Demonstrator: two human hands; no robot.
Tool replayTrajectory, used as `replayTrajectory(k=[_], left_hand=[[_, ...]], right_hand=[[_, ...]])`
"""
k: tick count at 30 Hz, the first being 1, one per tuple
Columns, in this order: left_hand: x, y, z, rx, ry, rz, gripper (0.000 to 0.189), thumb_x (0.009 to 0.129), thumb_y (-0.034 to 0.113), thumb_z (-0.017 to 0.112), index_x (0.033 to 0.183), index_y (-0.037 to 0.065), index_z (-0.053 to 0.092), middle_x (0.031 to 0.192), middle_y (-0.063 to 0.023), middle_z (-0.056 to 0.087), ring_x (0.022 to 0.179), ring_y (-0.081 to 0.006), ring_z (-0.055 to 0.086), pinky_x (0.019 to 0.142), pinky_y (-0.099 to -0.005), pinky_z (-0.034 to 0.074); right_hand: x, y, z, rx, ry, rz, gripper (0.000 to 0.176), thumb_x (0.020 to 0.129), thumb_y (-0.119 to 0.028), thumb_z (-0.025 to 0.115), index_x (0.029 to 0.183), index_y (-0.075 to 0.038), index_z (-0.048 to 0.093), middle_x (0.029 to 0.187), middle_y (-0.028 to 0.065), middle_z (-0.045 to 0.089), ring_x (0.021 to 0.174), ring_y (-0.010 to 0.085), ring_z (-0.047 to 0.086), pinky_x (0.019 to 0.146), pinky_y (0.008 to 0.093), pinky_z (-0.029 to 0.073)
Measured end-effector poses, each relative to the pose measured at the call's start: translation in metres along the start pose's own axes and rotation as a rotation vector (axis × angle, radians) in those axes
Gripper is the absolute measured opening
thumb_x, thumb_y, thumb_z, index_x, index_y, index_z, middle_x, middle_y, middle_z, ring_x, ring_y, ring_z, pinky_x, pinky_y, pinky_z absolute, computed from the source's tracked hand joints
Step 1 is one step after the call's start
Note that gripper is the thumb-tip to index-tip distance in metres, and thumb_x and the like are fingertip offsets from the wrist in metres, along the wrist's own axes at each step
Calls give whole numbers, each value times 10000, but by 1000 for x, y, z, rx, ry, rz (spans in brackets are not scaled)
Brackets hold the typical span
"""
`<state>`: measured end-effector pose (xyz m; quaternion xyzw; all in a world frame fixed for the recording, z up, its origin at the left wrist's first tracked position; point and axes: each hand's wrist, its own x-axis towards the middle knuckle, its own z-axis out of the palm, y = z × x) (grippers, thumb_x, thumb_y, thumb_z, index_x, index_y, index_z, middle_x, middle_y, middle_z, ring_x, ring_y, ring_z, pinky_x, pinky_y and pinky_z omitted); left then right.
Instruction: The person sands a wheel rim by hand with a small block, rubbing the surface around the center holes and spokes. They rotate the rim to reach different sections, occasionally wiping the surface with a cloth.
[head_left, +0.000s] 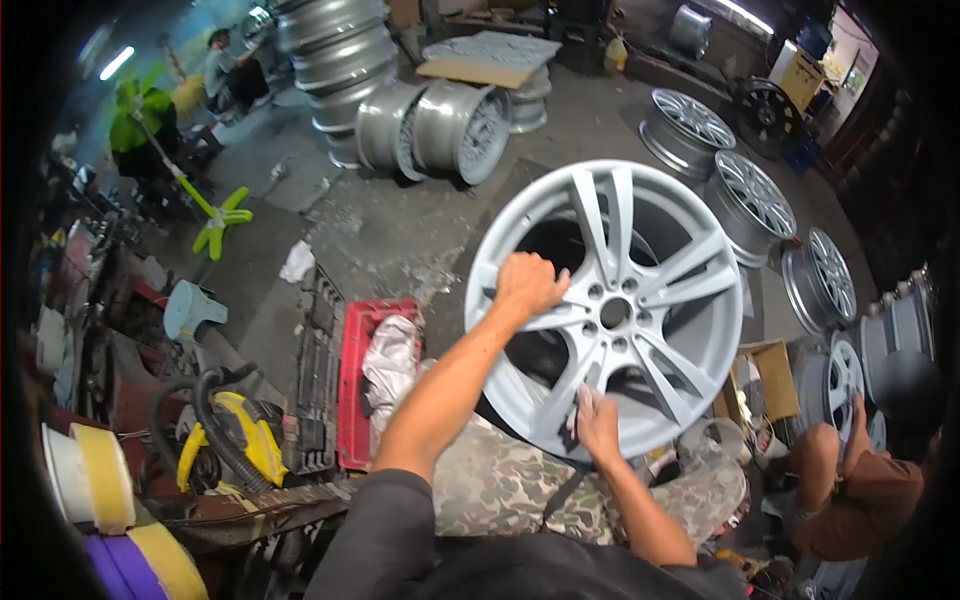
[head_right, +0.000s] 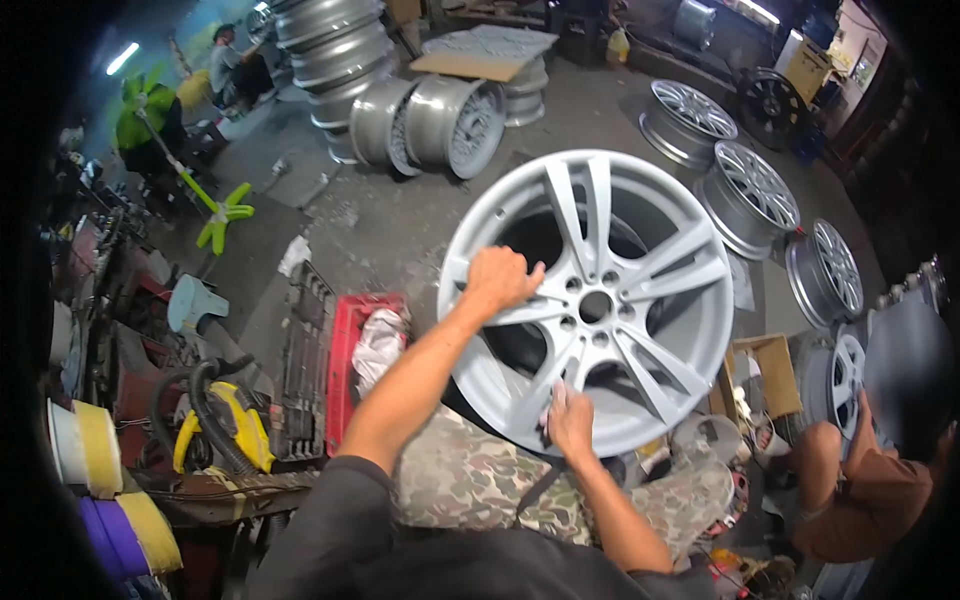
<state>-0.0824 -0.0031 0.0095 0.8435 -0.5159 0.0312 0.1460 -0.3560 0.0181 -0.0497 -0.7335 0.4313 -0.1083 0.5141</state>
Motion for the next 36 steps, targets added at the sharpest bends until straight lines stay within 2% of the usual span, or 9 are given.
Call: replayTrajectory(k=[6, 8, 14, 19, 22, 24, 26, 30, 36], left_hand=[[0, 1, 1, -6, -6, 9, 602, 951, 519, 564, 719, 9, 783, 700, -199, 725, 699, -354, 733, 682, -447, 575], [0, -1, 7, -11, 31, -1, 600, 950, 519, 564, 717, 11, 784, 698, -201, 723, 694, -355, 731, 687, -447, 575], [0, -1, 1, -38, 5, -12, 582, 940, 497, 567, 714, 5, 781, 682, -212, 712, 694, -358, 728, 703, -445, 575], [0, 1, 4, -48, 3, -5, 577, 941, 495, 571, 716, 8, 783, 681, -208, 711, 696, -363, 725, 706, -448, 573], [-1, -1, 6, -47, 59, 3, 582, 943, 502, 566, 719, 11, 785, 687, -205, 716, 697, -361, 728, 707, -448, 575], [-1, 1, 7, -52, 19, 3, 587, 944, 505, 562, 719, 11, 785, 690, -203, 718, 697, -359, 730, 707, -447, 576], [3, -2, 4, -38, -4, -1, 592, 945, 509, 557, 719, 12, 785, 692, -201, 721, 696, -358, 732, 706, -446, 577], [1, 1, 7, -15, 20, 0, 585, 942, 507, 558, 714, 18, 785, 689, -201, 721, 686, -357, 734, 672, -456, 580], [-1, 0, 8, -42, 37, -7, 585, 936, 501, 568, 706, 4, 774, 681, -211, 711, 681, -374, 723, 677, -458, 576]], right_hand=[[18, 22, 15, 373, 40, 115, 394, 1104, -230, 419, 974, 65, 646, 609, 133, 664, 446, 168, 574, 447, 319, 447], [46, 24, 9, 297, 36, 178, 372, 1089, -207, 436, 881, 33, 630, 605, 119, 640, 441, 162, 537, 466, 327, 432], [-11, 18, 16, 156, 62, -40, 383, 1101, -269, 436, 1006, 16, 674, 562, 38, 551, 458, 127, 503, 484, 293, 396], [34, 24, 6, 264, 53, 61, 431, 1066, -224, 483, 680, -59, 582, 519, 34, 536, 413, 133, 461, 409, 309, 342], [61, 13, -6, 281, 61, 85, 444, 1082, -259, 467, 712, -51, 597, 520, 25, 531, 416, 133, 459, 417, 313, 346], [34, 21, 3, 117, 138, -150, 476, 1100, -299, 447, 728, -44, 597, 533, 36, 561, 431, 123, 484, 426, 314, 363], [-5, 13, 8, 112, 17, 32, 432, 1102, -244, 426, 831, 20, 635, 534, 86, 597, 449, 157, 561, 471, 348, 444], [-1, 18, 11, 212, -56, 102, 421, 1074, -218, 446, 785, 30, 623, 548, 97, 601, 431, 165, 564, 430, 328, 426], [34, 8, -3, 221, 66, -106, 439, 1117, -234, 410, 812, 19, 598, 545, 90, 609, 406, 138, 521, 410, 307, 401]])
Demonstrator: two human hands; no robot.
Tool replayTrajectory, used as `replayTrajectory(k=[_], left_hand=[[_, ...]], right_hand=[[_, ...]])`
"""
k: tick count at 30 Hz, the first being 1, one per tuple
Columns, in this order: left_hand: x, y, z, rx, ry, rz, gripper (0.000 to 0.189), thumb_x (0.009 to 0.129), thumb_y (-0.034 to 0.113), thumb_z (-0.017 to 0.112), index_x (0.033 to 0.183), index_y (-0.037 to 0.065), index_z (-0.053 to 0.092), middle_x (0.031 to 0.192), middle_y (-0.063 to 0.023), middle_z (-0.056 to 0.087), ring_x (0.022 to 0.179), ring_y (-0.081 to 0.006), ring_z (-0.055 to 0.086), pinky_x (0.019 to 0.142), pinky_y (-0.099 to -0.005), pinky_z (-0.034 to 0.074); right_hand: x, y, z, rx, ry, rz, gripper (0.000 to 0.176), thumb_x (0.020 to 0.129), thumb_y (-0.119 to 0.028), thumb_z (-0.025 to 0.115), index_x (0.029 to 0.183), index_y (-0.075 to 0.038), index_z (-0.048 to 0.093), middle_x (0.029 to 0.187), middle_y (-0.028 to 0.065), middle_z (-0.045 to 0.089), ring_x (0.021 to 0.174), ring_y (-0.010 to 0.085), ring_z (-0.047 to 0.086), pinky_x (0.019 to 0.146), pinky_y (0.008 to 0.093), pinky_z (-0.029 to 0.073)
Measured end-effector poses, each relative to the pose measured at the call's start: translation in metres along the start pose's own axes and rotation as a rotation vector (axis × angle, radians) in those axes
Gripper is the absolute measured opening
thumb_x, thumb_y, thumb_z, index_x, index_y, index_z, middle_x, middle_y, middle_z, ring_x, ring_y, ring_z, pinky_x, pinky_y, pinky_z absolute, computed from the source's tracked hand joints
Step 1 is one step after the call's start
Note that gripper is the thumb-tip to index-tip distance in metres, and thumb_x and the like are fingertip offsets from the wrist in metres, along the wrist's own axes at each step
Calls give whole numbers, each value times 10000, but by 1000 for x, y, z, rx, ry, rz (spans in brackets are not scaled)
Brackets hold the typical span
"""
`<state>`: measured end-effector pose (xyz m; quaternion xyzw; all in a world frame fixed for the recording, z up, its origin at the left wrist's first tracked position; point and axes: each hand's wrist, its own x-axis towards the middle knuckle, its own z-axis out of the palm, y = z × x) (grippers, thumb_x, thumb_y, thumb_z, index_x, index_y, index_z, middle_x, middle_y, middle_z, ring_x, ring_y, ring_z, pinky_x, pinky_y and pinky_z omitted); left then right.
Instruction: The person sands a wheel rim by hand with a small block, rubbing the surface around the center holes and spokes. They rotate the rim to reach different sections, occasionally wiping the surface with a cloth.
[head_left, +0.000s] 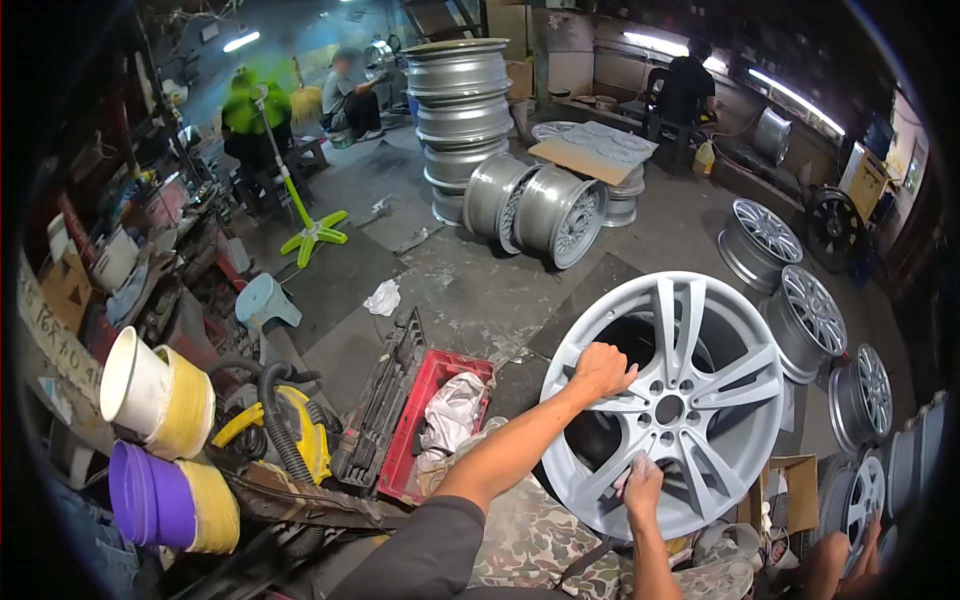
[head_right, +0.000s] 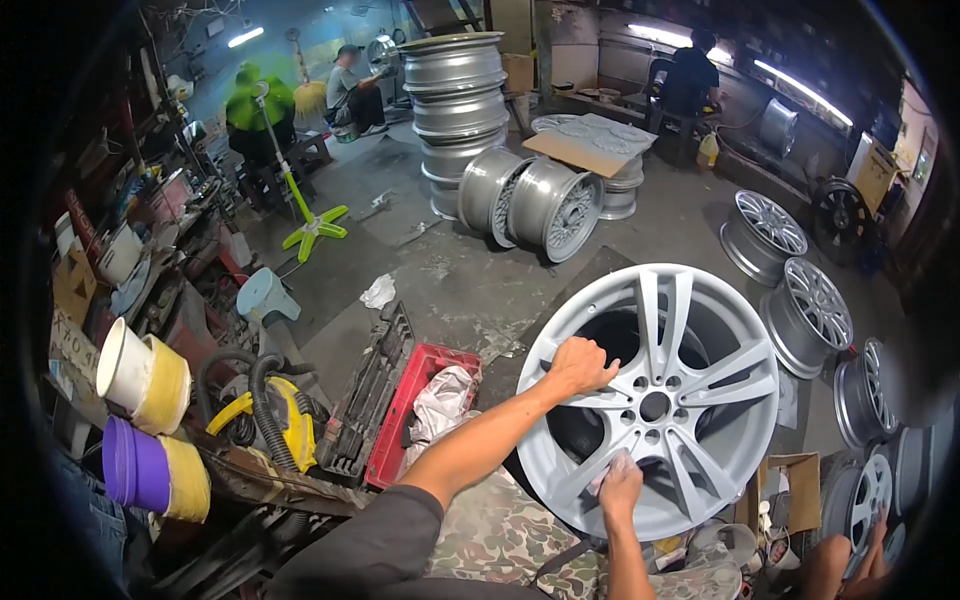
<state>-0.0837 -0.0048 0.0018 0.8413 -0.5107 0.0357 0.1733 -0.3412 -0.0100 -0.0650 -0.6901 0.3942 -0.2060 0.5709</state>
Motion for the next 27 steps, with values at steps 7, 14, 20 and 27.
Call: replayTrajectory(k=[7, 14, 20, 27], left_hand=[[-8, -1, 6, -81, 51, 58, 499, 932, 430, 625, 708, 6, 762, 693, -210, 710, 690, -392, 714, 679, -470, 568], [-37, 6, -19, -43, -90, 189, 380, 917, 373, 685, 1085, 39, 753, 1089, -182, 722, 1092, -335, 661, 1017, -454, 462], [-48, -18, -54, -96, -82, 146, 401, 926, 342, 685, 1168, 26, 733, 1183, -171, 711, 1159, -338, 644, 1037, -459, 466], [-59, -39, -77, -284, 277, 26, 235, 919, 258, 700, 891, 32, 754, 983, -175, 728, 961, -385, 688, 858, -482, 543]], right_hand=[[-22, 18, 1, 17, -215, 177, 360, 1083, -195, 439, 882, 33, 632, 569, 119, 629, 406, 162, 520, 416, 307, 410], [44, -53, -68, 121, -55, -62, 374, 1097, -243, 416, 975, -1, 674, 588, 79, 625, 420, 123, 513, 419, 276, 409], [64, 1, -163, -478, 402, -175, 355, 1086, -213, 455, 1224, 40, 663, 768, 152, 696, 589, 266, 642, 609, 385, 531], [44, 33, -164, -1009, 540, -413, 324, 1012, -133, 558, 1283, 8, 668, 1111, 231, 650, 1070, 420, 586, 940, 498, 462]])
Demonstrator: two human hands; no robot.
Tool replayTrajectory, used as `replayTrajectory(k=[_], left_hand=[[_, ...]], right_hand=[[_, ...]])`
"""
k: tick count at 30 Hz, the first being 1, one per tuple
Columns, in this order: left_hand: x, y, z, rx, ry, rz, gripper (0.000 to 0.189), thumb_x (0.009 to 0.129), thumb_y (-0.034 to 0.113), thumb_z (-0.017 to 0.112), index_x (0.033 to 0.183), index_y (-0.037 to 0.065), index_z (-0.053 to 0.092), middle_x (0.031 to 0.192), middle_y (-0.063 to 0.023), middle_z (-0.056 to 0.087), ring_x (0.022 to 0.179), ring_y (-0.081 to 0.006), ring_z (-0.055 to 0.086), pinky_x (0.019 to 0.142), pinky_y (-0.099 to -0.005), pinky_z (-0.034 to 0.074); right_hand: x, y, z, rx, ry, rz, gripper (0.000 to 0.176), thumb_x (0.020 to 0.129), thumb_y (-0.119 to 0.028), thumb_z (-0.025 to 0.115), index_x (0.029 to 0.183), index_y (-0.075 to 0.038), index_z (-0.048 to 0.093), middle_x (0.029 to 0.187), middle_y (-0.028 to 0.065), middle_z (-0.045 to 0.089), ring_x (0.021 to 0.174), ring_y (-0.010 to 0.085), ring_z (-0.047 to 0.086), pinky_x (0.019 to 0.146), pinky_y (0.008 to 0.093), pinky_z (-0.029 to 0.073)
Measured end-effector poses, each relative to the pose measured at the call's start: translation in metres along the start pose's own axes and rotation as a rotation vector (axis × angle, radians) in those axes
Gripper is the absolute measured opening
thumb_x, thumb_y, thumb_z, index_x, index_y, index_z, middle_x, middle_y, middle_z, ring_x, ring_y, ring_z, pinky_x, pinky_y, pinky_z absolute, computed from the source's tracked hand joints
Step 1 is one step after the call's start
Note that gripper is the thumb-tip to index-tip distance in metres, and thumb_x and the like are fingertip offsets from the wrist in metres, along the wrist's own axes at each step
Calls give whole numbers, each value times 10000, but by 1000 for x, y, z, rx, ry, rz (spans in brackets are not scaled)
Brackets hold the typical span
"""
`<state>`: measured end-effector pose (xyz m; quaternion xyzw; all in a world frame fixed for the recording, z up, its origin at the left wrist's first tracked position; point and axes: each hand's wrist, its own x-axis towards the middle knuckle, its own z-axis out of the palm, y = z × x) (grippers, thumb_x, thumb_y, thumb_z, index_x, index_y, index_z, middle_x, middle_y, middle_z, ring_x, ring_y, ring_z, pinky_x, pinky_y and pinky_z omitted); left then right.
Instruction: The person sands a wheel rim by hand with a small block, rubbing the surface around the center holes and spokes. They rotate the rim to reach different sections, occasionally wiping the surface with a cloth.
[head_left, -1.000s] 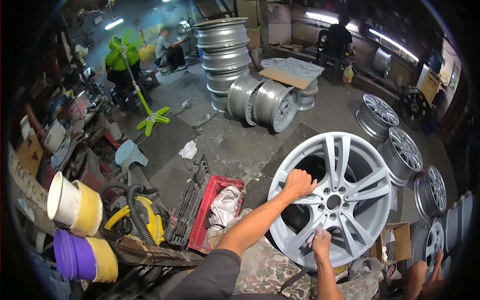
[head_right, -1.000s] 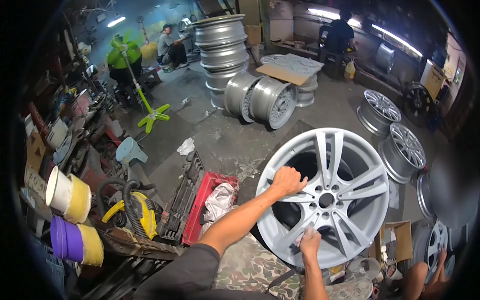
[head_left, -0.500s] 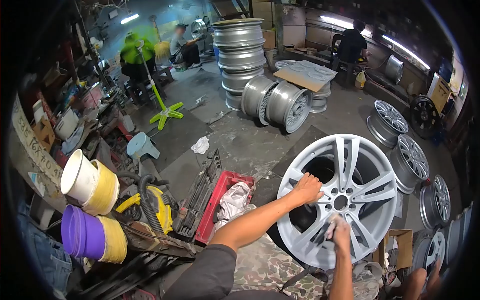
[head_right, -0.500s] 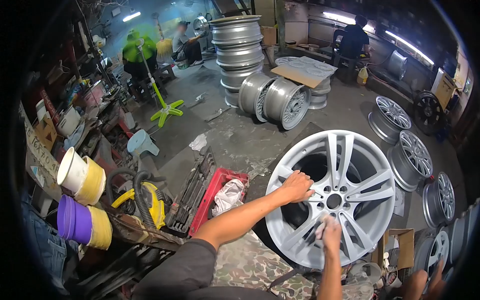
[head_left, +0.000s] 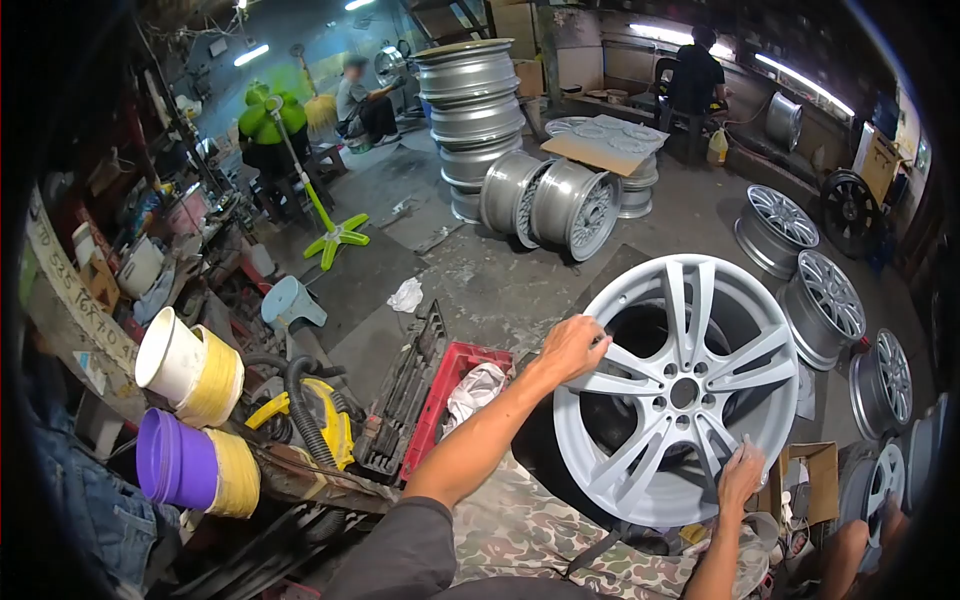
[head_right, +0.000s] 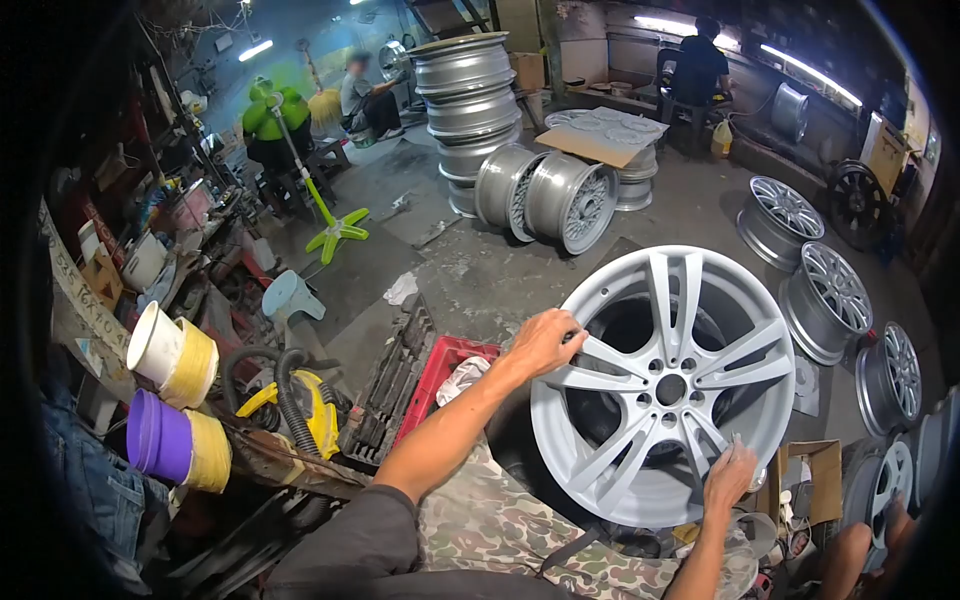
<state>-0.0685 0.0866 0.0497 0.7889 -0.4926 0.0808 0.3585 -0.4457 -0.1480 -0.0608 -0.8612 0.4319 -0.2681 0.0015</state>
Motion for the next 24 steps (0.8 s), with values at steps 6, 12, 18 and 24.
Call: replayTrajectory(k=[6, 12, 18, 24], left_hand=[[-7, -17, -10, 32, 97, -273, 270, 929, 303, 701, 902, 35, 684, 875, -193, 713, 858, -398, 699, 760, -500, 539], [-54, -63, 15, -22, -250, -410, 615, 970, 594, 610, 958, -17, 680, 869, -281, 708, 877, -464, 705, 772, -534, 527], [-99, -53, 38, -226, -328, -581, 868, 1046, 684, 242, 1153, -39, 709, 1113, -380, 671, 1175, -567, 584, 1004, -575, 451], [-106, -49, 46, -258, -277, -652, 884, 1039, 710, 235, 1213, -21, 701, 1123, -351, 686, 1177, -531, 605, 1010, -536, 450]], right_hand=[[6, -2, -13, -51, 130, -44, 282, 991, -131, 586, 1204, 8, 707, 1018, 221, 615, 943, 400, 569, 857, 495, 456], [16, 10, 9, 153, -18, 19, 288, 1030, -206, 561, 1086, 4, 750, 1000, 243, 629, 963, 433, 596, 854, 507, 466], [36, 12, 12, 261, -185, 72, 406, 1050, -352, 481, 1018, -40, 739, 1015, 266, 709, 990, 470, 652, 859, 519, 486], [37, -5, 11, 123, -207, 149, 393, 1040, -351, 481, 1023, -64, 748, 971, 243, 719, 944, 473, 660, 838, 539, 497]])
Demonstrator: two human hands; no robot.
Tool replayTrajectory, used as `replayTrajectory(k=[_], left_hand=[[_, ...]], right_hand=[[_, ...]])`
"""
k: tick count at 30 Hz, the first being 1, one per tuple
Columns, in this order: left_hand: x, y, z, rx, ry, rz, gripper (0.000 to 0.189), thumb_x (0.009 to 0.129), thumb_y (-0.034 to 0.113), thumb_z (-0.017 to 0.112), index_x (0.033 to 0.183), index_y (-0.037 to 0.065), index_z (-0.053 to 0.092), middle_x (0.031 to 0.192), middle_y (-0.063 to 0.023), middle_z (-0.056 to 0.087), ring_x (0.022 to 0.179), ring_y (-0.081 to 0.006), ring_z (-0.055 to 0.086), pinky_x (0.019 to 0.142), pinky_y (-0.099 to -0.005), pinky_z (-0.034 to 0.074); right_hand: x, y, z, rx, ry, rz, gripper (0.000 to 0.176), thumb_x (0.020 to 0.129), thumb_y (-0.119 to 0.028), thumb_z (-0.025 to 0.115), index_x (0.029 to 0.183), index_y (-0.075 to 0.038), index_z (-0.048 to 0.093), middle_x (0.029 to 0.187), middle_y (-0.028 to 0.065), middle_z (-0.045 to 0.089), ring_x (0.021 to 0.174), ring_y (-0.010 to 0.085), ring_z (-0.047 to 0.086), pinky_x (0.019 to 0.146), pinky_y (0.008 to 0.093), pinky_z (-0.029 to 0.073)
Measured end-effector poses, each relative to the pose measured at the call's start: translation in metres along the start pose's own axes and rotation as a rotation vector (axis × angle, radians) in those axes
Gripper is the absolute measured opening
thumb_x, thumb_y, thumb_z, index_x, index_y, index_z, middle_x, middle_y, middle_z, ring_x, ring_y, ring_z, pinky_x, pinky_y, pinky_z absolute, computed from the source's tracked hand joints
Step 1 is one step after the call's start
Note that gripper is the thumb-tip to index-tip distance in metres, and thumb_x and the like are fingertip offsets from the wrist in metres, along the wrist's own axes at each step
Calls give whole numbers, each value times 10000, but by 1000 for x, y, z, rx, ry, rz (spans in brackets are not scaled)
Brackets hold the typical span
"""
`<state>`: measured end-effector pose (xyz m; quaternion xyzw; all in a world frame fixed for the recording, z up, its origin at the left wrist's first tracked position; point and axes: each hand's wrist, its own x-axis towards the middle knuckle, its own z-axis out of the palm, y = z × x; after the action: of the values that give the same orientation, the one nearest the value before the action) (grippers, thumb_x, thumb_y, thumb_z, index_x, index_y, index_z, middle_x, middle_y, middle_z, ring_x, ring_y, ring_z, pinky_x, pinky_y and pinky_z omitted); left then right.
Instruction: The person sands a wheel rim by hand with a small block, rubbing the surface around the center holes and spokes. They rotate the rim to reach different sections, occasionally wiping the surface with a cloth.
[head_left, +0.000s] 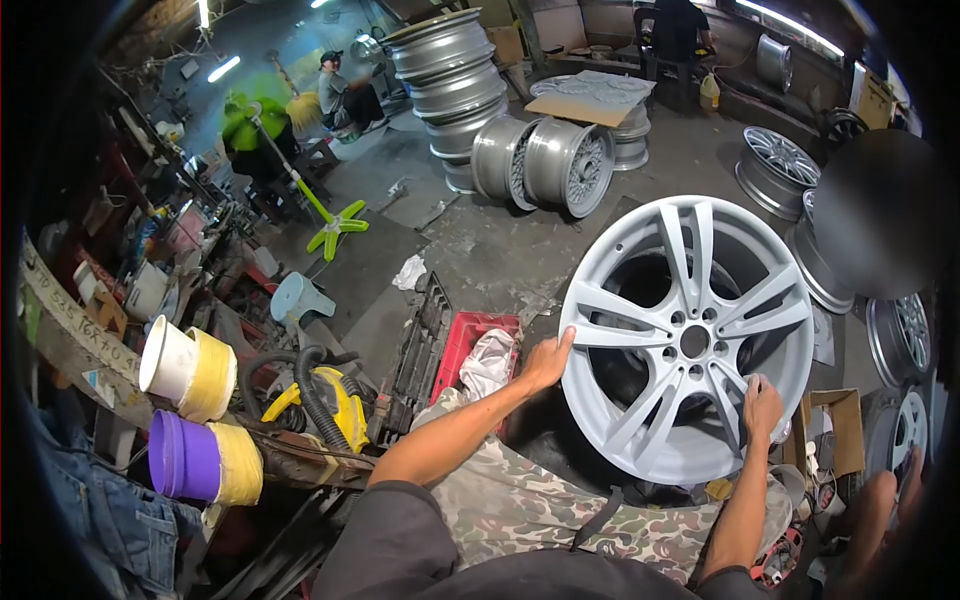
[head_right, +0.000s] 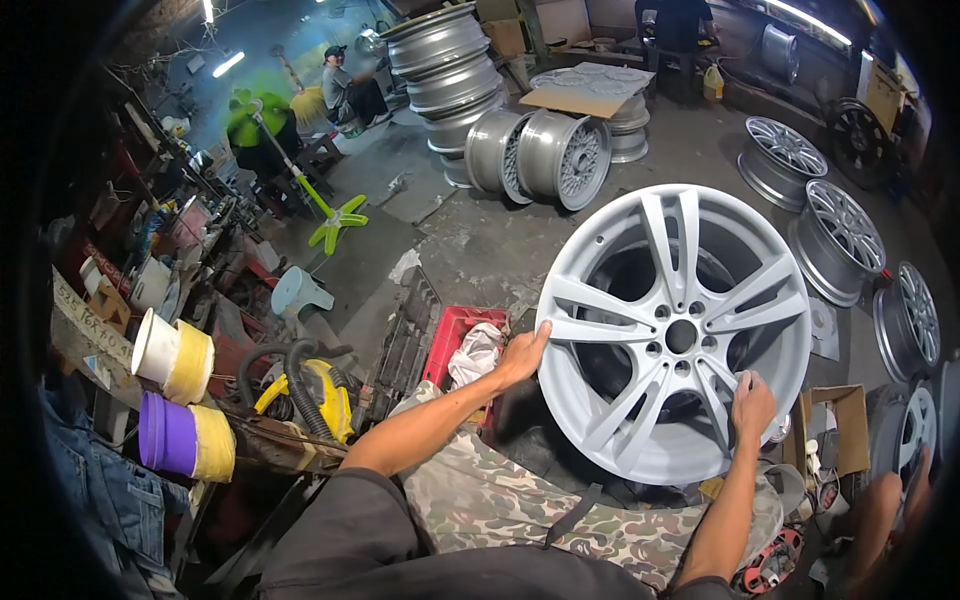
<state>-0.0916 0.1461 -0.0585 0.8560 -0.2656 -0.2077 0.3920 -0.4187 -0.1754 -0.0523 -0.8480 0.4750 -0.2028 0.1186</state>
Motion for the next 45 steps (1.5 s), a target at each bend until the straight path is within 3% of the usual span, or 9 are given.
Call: replayTrajectory(k=[5, 9, 24, 27, 29, 31, 32, 37, 45], left_hand=[[-1, 15, -10, 16, -5, -42, 901, 1014, 708, 395, 833, -114, 718, 734, -303, 683, 814, -437, 729, 782, -531, 520], [30, -21, -1, 78, 72, 91, 841, 1005, 687, 463, 835, -91, 733, 764, -310, 692, 810, -427, 726, 781, -502, 521], [106, 85, -36, 128, 302, 276, 739, 978, 665, 537, 890, -55, 678, 844, -282, 686, 847, -460, 670, 804, -519, 483], [98, 94, -36, 200, 385, 303, 530, 977, 502, 627, 948, -27, 648, 880, -259, 678, 859, -447, 660, 810, -517, 484], [81, 110, -34, 197, 427, 311, 398, 967, 390, 685, 981, -5, 639, 921, -236, 677, 883, -429, 655, 822, -507, 487], [60, 129, -25, 293, 649, 834, 207, 902, 171, 750, 1038, 33, 676, 1016, -155, 671, 974, -355, 639, 874, -421, 499], [52, 133, -19, 269, 507, 829, 201, 866, 108, 747, 1045, 40, 684, 1168, -129, 647, 1090, -333, 610, 928, -423, 491], [46, 125, 13, 408, 349, 958, 261, 866, 181, 750, 1087, 51, 699, 1126, -118, 652, 1143, -319, 583, 1052, -472, 425], [56, 125, 22, 656, 211, 911, 306, 891, 269, 754, 1100, 47, 730, 1091, -105, 677, 1138, -298, 595, 1186, -534, 321]], right_hand=[[0, 6, 11, -19, 46, 74, 325, 989, -370, 567, 1009, -116, 768, 941, 227, 727, 914, 464, 675, 806, 537, 505], [-1, 7, 19, -24, 43, 135, 375, 991, -401, 557, 1035, -102, 779, 954, 241, 738, 941, 451, 697, 870, 540, 521], [-96, -40, 20, 373, -175, 346, 433, 1033, -414, 529, 974, -47, 751, 937, 264, 724, 923, 501, 667, 819, 534, 507], [-88, -49, 10, 301, -192, 221, 370, 1027, -352, 578, 948, -38, 758, 889, 232, 713, 884, 467, 664, 799, 521, 505], [-86, -65, 2, 247, 78, -43, 249, 1003, -247, 636, 959, -42, 771, 859, 187, 686, 871, 407, 651, 761, 494, 503], [-83, -78, -3, 236, 172, -184, 140, 956, -159, 691, 953, -47, 775, 867, 139, 625, 855, 348, 617, 733, 467, 497], [-84, -84, -4, 244, 133, -280, 132, 940, -157, 706, 969, -47, 772, 887, 128, 609, 862, 334, 605, 733, 456, 495], [-93, -82, 7, 129, -28, -454, 248, 917, -123, 709, 1157, -59, 728, 954, 118, 565, 931, 305, 568, 788, 432, 472], [-71, -89, 14, 67, -25, -586, 294, 868, -36, 653, 1161, -25, 683, 979, 117, 572, 950, 312, 563, 829, 432, 429]])
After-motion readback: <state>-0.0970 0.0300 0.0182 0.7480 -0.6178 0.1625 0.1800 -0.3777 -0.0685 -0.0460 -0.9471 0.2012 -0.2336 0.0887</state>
